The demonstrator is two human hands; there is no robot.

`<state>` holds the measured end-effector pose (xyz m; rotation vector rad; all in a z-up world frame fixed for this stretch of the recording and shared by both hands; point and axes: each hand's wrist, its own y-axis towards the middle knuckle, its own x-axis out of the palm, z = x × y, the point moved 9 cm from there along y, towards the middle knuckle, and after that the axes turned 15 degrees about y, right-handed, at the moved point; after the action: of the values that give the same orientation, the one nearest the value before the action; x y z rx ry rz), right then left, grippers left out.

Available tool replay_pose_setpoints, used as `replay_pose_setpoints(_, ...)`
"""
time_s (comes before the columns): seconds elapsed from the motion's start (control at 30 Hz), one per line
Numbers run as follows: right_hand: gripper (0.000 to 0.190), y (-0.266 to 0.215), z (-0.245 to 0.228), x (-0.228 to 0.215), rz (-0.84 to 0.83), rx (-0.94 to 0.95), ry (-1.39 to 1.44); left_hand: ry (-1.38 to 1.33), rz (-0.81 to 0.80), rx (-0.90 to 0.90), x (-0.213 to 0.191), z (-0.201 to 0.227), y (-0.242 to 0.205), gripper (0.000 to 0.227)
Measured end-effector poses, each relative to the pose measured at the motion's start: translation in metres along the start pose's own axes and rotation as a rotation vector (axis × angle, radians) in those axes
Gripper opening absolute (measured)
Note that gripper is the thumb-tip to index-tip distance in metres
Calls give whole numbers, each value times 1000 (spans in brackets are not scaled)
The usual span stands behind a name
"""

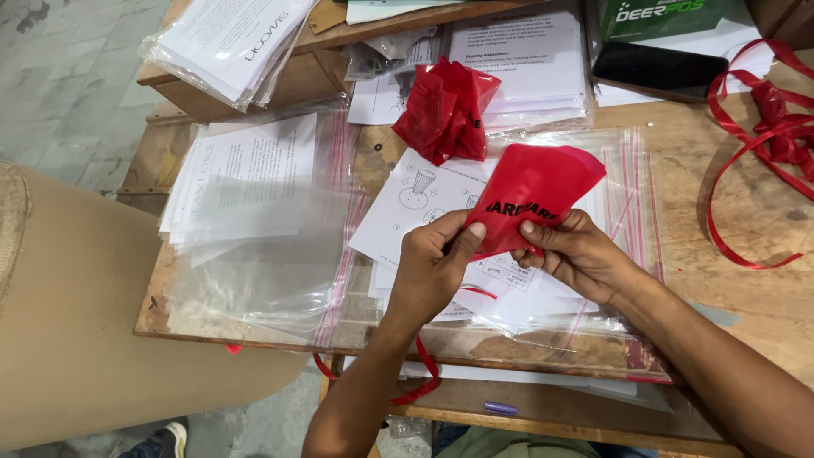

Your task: The person places small items into red bags and seals them, working at a wooden table with instruction sheets and plastic packaging.

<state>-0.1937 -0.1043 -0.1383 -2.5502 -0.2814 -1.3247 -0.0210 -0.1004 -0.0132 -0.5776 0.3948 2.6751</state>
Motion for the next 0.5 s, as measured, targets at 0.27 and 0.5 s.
replay_pose_setpoints(0.27, 19, 0, 6, 11, -4, 21, -30, 365, 145, 128, -9, 38, -11, 24)
replay_pose_setpoints(0.5, 22, 6, 13, 7, -90, 8, 18, 451, 144, 171, -11, 42, -10, 28)
